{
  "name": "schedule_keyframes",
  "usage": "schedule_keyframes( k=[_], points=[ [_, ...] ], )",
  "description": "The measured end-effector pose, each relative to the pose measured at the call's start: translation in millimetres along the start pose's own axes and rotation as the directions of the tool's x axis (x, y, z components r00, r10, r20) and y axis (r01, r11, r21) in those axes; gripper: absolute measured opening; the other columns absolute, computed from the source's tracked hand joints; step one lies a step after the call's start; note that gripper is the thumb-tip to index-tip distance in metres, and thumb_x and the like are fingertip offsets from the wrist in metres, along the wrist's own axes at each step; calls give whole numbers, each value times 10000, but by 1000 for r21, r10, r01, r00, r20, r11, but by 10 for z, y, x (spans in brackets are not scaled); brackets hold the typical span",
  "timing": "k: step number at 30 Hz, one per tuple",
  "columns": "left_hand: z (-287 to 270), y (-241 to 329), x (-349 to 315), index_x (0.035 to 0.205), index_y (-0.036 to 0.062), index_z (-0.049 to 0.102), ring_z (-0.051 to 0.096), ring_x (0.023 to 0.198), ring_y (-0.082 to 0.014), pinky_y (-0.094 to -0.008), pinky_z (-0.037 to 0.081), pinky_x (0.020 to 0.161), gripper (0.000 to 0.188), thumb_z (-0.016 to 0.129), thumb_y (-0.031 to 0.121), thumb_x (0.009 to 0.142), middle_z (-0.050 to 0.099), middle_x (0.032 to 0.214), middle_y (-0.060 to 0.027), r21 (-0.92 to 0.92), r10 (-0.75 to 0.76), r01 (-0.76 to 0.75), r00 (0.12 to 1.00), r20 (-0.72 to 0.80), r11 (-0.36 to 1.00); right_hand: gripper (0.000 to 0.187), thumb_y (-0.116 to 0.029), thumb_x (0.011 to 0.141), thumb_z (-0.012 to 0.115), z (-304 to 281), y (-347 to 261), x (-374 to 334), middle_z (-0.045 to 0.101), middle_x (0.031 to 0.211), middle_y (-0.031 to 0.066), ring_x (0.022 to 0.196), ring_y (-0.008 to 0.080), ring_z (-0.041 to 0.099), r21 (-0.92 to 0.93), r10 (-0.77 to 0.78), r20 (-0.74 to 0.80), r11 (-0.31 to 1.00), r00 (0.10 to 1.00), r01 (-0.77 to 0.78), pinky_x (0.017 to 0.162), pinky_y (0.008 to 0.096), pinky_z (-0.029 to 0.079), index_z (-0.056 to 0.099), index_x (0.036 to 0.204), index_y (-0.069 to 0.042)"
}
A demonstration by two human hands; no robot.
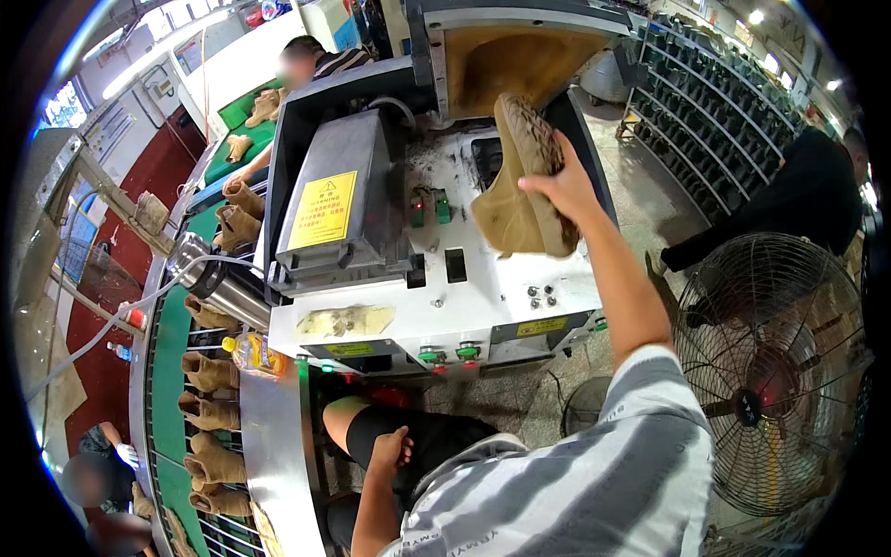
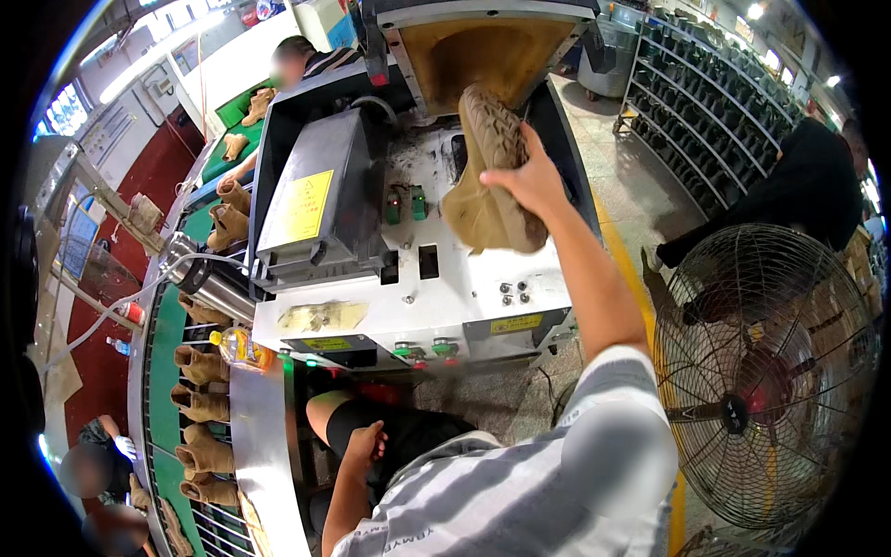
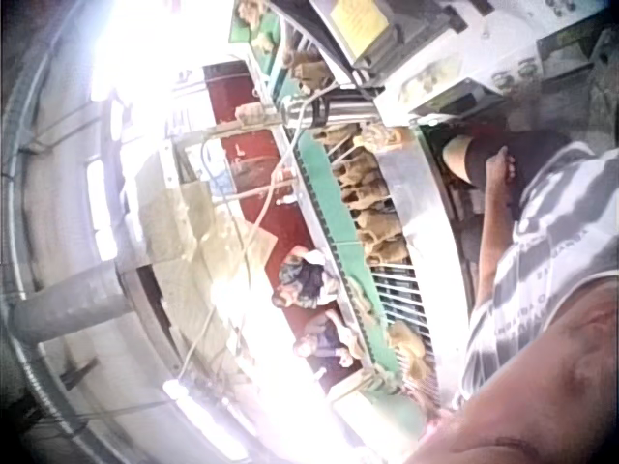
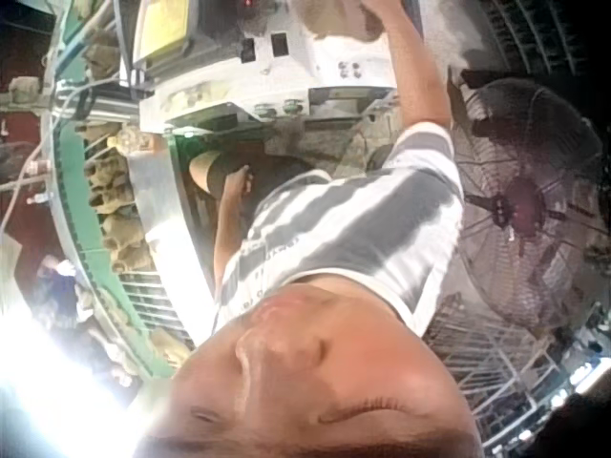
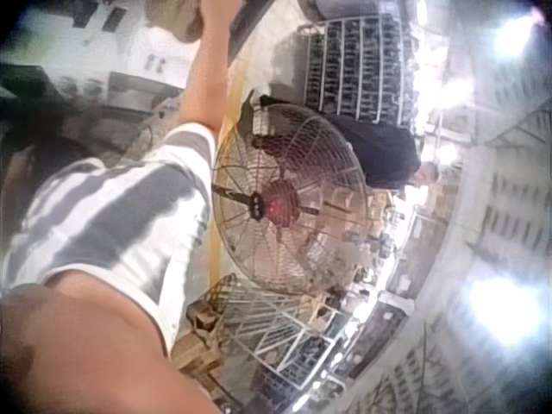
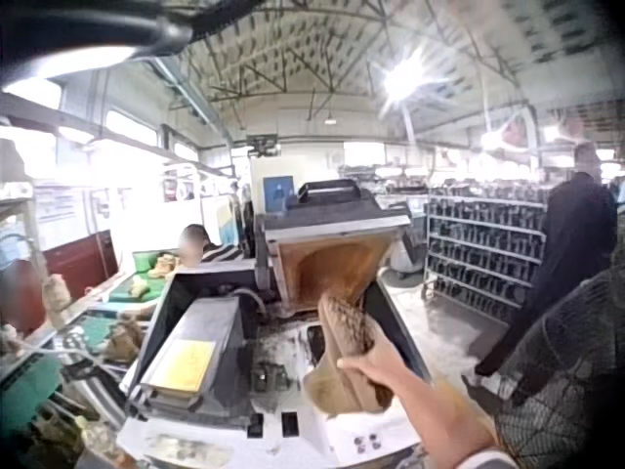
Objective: The person picks up a boot from a conveyor belt, places it inside a machine press, and then removes the boot after the machine cycle is complete.
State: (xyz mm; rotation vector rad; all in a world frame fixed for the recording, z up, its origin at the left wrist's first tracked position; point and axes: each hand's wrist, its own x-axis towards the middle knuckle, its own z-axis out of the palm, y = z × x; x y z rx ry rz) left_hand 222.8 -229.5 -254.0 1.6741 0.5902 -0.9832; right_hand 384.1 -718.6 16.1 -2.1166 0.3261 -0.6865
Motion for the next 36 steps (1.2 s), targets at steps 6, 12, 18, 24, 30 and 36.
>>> schedule_keyframes(
  k=[6,12,18,24,30,36],
  points=[
    [51,70,112,713,39,635,514,392,-154,-276,364,370,375,538,329,930,580,544,-49,-74,39,-39,999,-6,997,1200,-501,516,802,141,197,1100,529,1352,206,1232,334,534,-425,197,-44,883,979,-197,1010,381,434,246,1489,-72],
    [10,-61,83,808,7,632,567,443,-175,-267,420,398,242,496,192,887,642,656,-109,-186,120,-126,992,-41,974,1204,-469,511,807,571,503,1535,535,1339,218,1224,334,541,-565,329,61,789,942,-239,991,395,453,236,1481,-40],
    [32,-82,-28,735,39,557,587,474,-180,-272,451,421,152,458,100,833,654,692,-135,-299,212,-204,977,-7,932,1159,-506,525,809,928,663,1338,548,1331,205,1222,328,545,-629,441,75,717,894,-300,999,403,446,299,1453,-36],
    [11,-106,9,646,49,507,556,450,-193,-288,450,421,178,457,65,815,613,611,-129,-219,227,-220,974,10,951,780,-557,801,604,929,593,865,572,1300,191,1190,346,555,-619,401,10,722,916,-309,961,428,461,448,1383,-61],
    [279,219,72,628,20,531,538,458,-192,-297,446,455,192,493,92,802,593,577,-119,40,332,-339,936,120,940,410,-314,874,619,534,955,-398,618,1132,159,1065,360,576,-489,-392,-107,821,914,295,886,423,482,587,1154,-17],
    [1251,930,267,935,24,712,679,789,-287,-357,515,718,214,581,165,841,695,826,-168,468,628,-727,679,381,502,250,-81,841,607,185,1713,-2349,366,688,25,640,147,367,555,541,-643,817,542,-158,566,310,341,388,719,-79]
  ],
)
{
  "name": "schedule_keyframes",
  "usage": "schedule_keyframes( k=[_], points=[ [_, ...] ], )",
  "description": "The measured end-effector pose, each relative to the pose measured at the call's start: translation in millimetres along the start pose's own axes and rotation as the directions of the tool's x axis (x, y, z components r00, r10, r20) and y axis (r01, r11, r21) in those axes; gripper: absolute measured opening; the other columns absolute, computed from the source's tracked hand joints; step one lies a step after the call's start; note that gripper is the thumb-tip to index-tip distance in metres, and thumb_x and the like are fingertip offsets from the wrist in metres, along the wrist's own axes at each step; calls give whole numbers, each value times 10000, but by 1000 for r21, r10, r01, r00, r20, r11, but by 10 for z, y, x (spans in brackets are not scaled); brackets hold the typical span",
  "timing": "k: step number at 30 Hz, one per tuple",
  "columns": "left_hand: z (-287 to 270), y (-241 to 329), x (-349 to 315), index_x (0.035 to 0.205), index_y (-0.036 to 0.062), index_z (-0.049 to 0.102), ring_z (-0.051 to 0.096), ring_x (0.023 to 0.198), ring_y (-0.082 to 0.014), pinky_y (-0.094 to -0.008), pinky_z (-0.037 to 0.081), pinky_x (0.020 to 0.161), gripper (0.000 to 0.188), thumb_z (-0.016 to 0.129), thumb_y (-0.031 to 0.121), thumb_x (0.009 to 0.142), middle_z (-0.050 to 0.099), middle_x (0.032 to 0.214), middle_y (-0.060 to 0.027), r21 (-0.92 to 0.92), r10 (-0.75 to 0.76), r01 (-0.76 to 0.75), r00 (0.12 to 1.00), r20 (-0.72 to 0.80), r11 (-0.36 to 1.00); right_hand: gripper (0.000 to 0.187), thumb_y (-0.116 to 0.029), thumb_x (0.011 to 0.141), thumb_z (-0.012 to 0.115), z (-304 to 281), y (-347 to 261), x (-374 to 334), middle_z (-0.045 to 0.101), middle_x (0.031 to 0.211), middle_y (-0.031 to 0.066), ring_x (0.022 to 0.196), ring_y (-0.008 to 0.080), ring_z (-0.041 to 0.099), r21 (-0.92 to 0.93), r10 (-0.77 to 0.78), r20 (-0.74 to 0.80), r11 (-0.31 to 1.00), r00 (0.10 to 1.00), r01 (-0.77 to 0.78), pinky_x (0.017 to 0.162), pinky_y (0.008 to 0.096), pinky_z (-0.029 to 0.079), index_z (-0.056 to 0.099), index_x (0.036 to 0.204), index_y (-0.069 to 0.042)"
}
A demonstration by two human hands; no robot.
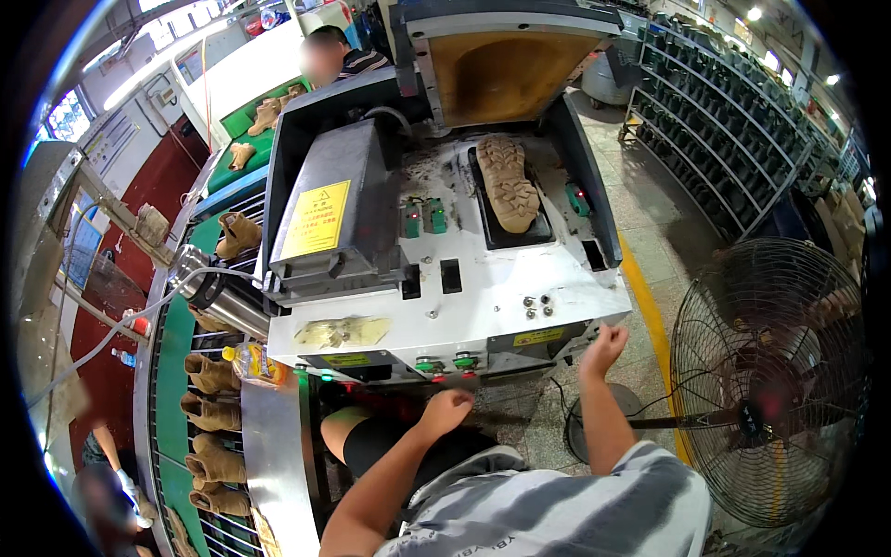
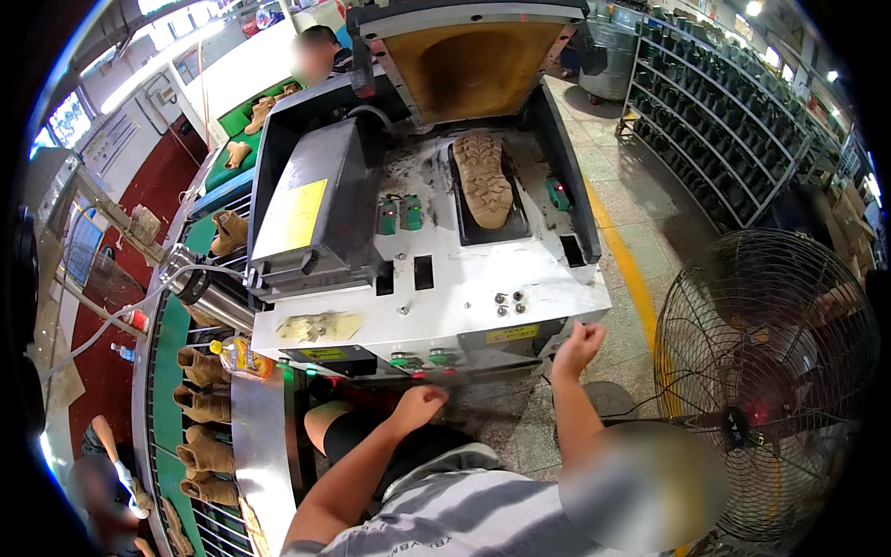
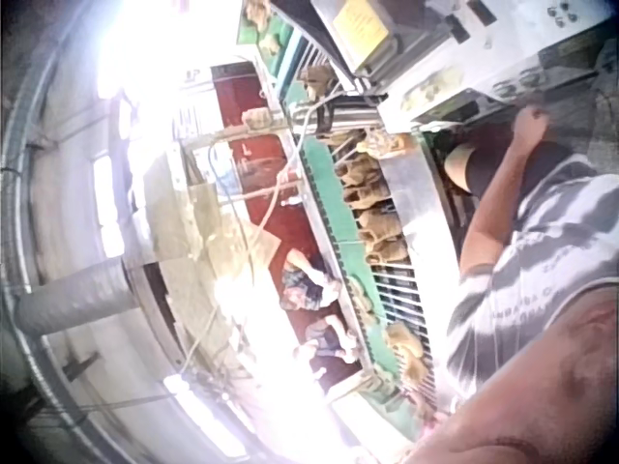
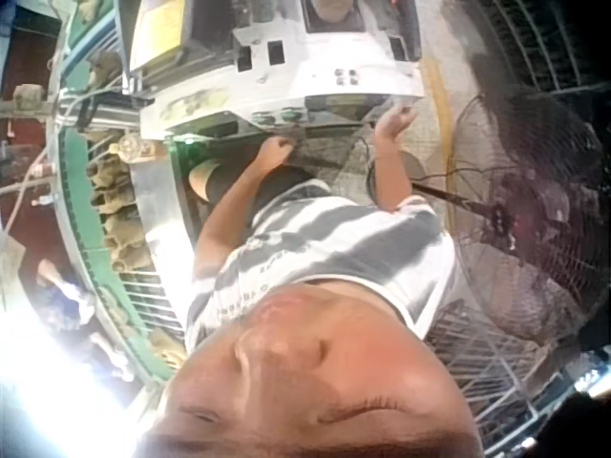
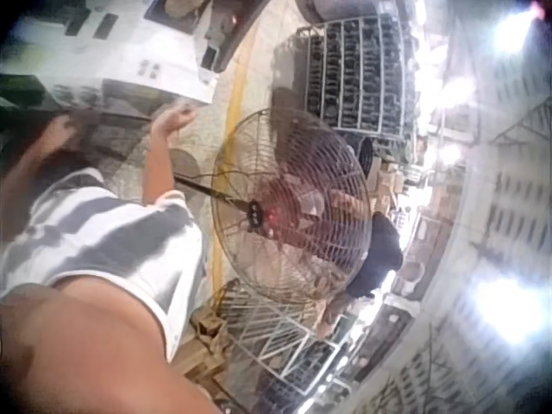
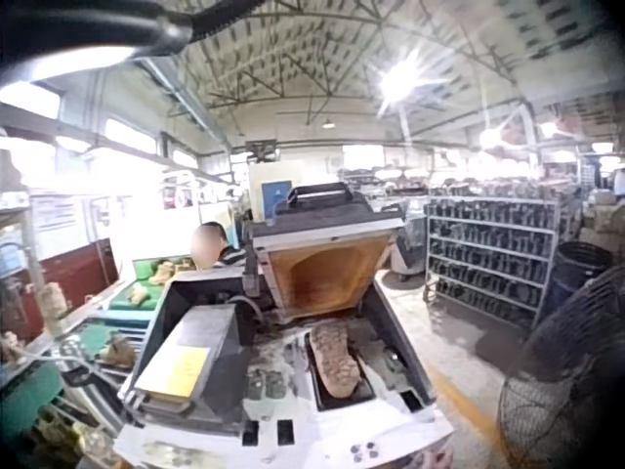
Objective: The person picks up a boot from a conveyor belt, places it inside a machine press, and then removes the boot after the machine cycle is complete.
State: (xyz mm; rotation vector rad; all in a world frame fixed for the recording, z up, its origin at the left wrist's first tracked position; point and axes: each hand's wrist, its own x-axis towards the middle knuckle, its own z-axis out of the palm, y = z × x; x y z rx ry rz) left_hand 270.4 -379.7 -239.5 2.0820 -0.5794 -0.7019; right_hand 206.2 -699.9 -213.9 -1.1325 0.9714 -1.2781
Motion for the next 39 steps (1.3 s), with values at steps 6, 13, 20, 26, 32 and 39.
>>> schedule_keyframes(
  k=[6,13,20,26,32,39],
  points=[
    [85,13,470,1006,33,691,672,826,-321,-369,507,750,242,579,185,855,690,887,-180,-21,127,-133,972,-200,991,217,-198,871,531,-878,402,616,436,661,23,583,180,394,-152,638,415,752,649,-642,620,348,378,472,691,-93],
    [-290,-1029,-494,757,10,609,586,642,-145,-281,473,617,48,562,-1,752,603,674,-85,-210,-21,-115,835,-550,971,462,-357,831,574,-844,520,-586,645,1173,172,1065,386,616,-498,783,613,275,109,822,887,468,491,606,1206,-88],
    [-1011,-2120,-2224,611,36,479,429,551,-94,-268,349,497,135,474,-29,729,447,563,-1,-459,-418,-65,318,-851,886,262,-253,854,620,1100,-475,-2513,660,868,113,823,280,654,6,200,864,914,-462,407,724,387,511,620,1052,-82],
    [-936,-3074,-3692,576,46,365,340,516,-104,-298,296,442,167,402,-68,692,388,545,-5,-503,-506,-65,-199,-839,862,684,-292,713,755,3473,-831,-2850,518,1210,219,1156,385,483,131,-380,886,755,267,642,980,435,415,479,1283,-32],
    [-985,-2741,-3781,607,69,301,294,363,-106,-276,287,316,240,353,-113,755,343,474,-31,-498,-654,-535,-142,-743,682,1298,-571,624,769,4727,-885,-2643,168,1525,300,1342,433,355,-533,333,845,466,419,706,1076,443,364,-19,1523,-66],
    [-962,-2781,-3738,599,71,294,320,392,-92,-286,329,321,270,394,-121,759,383,514,-28,-513,-666,-520,-155,-730,683,1286,-375,524,766,5047,-1251,-2547,533,1283,291,1106,371,601,-498,263,867,467,423,731,919,360,498,31,1499,30]
  ],
)
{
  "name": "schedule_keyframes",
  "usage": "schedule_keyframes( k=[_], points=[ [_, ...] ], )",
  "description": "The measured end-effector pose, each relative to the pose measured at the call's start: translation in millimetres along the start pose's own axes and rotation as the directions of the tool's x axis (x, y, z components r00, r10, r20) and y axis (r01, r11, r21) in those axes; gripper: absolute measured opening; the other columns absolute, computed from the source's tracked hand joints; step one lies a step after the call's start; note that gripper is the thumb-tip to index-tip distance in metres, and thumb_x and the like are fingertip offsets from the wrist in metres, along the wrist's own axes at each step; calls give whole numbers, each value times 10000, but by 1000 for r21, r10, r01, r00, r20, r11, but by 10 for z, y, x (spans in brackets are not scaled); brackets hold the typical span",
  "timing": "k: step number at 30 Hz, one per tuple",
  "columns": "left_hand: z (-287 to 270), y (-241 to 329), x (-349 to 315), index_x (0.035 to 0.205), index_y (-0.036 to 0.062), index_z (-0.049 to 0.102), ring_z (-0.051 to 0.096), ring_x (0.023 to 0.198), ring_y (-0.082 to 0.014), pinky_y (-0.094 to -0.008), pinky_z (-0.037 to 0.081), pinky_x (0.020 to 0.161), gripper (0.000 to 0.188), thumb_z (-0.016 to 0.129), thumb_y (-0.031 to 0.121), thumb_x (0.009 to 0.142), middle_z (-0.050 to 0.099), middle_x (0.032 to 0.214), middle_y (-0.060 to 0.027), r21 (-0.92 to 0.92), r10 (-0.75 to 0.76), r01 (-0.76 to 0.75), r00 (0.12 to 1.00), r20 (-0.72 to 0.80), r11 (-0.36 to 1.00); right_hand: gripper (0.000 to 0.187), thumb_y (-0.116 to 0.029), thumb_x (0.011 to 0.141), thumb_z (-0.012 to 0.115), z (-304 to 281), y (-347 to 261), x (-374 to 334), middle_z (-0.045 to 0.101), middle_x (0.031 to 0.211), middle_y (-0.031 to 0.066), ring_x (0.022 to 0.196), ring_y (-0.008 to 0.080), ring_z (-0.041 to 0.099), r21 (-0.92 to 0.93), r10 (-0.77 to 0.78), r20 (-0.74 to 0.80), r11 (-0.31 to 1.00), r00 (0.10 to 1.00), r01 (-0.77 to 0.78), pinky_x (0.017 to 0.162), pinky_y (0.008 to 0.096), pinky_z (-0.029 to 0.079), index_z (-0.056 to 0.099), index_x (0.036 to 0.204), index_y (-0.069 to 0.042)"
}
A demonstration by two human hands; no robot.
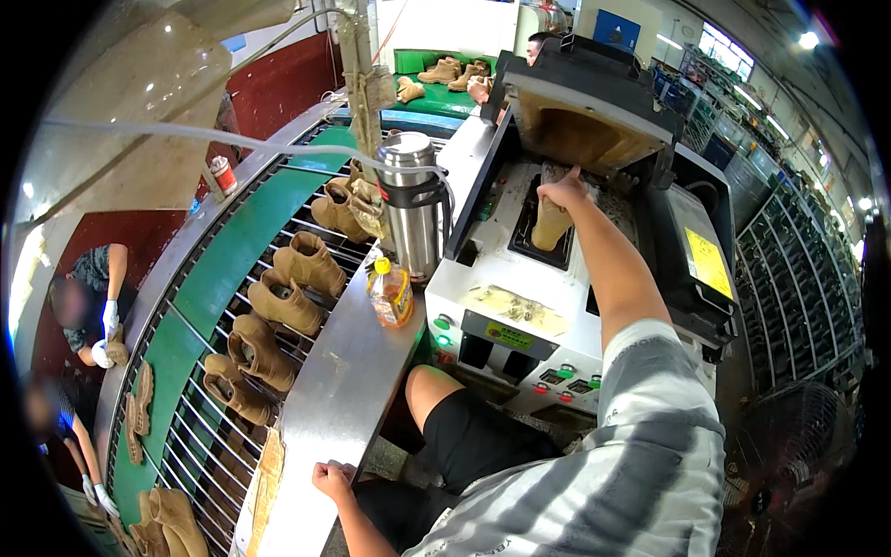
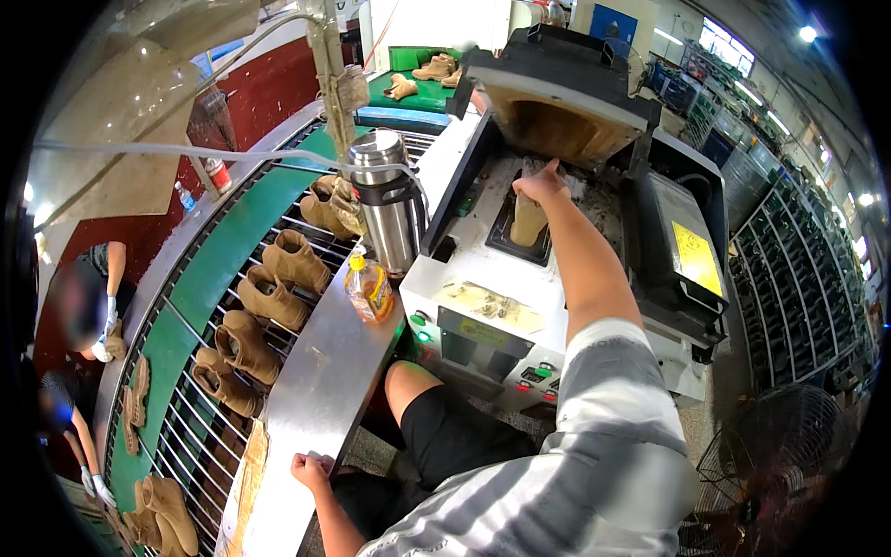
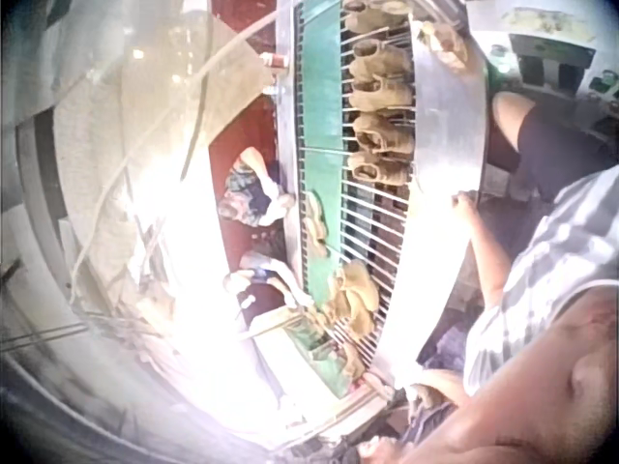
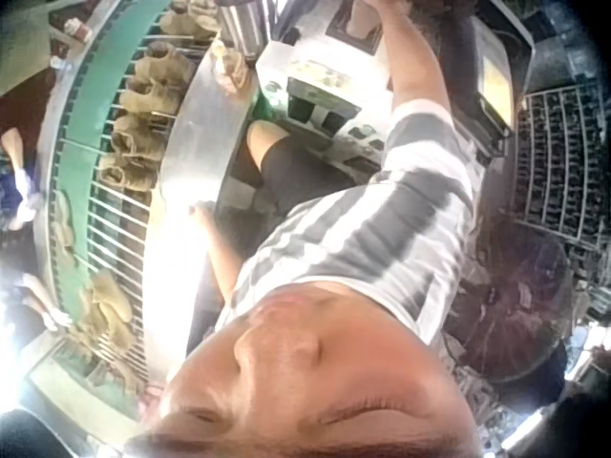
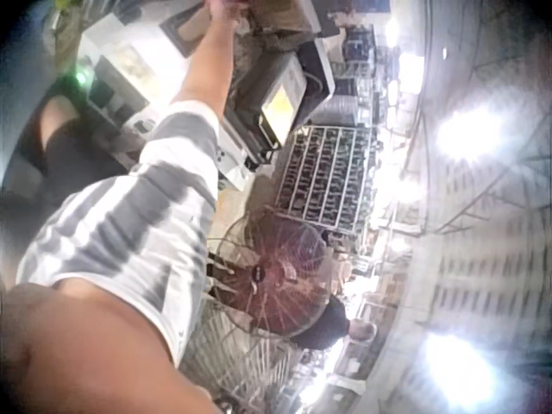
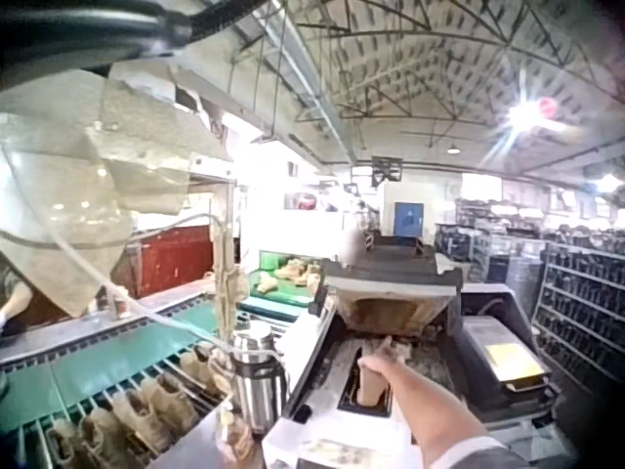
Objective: The person picks up a boot from a conveyor belt, places it inside a machine press, and then removes the boot after the machine cycle is complete.
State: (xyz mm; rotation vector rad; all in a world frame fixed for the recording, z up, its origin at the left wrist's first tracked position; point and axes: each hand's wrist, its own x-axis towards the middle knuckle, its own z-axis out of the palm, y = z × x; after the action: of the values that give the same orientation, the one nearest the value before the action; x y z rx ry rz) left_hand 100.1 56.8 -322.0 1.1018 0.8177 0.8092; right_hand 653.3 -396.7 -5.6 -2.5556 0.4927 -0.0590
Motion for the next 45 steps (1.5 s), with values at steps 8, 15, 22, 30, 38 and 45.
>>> schedule_keyframes(
  k=[8,15,22,30,38,45],
  points=[
    [-21,108,-26,599,74,302,332,409,-91,-273,344,343,276,430,-109,761,375,523,-7,18,-44,44,999,12,999,1098,-351,635,812,552,814,-1667,459,1350,269,1195,418,496,51,-373,-667,841,645,539,991,436,422,208,1438,91],
    [150,318,-84,757,-6,601,541,584,-122,-239,439,540,89,515,-19,777,619,695,-72,76,-245,233,932,268,970,695,-190,684,843,851,867,-2539,594,1181,142,1071,265,571,550,-326,-557,544,764,633,943,373,446,488,1237,34],
    [792,1260,-757,1395,30,403,510,1217,-271,-430,418,1026,769,745,377,801,517,1345,-132,-524,159,316,721,674,791,663,-209,672,854,1009,-50,-4291,624,1160,122,1056,201,589,888,-920,217,325,326,325,926,340,459,542,1221,-6],
    [-861,1030,-631,1388,7,388,489,1242,-341,-491,394,1067,727,688,223,762,505,1349,-165,-757,78,-12,996,52,653,566,-350,850,702,1887,65,-4466,641,1132,143,999,241,620,664,-759,626,401,-177,631,868,342,500,535,1289,-35],
    [-1542,1235,560,1301,-36,477,563,1133,-279,-418,453,1002,522,645,23,810,572,1250,-146,-519,49,-255,925,-377,816,394,-209,858,706,2488,196,-4653,647,982,72,875,151,623,593,-607,783,664,-133,455,797,285,510,593,1190,-30],
    [-907,1178,2079,1075,16,571,635,876,-262,-373,508,797,480,785,92,652,647,984,-136,317,339,-214,841,-421,924,260,-158,847,684,2816,13,-4883,666,862,50,769,116,617,607,-665,745,641,-55,469,735,266,509,644,1058,-11]
  ],
)
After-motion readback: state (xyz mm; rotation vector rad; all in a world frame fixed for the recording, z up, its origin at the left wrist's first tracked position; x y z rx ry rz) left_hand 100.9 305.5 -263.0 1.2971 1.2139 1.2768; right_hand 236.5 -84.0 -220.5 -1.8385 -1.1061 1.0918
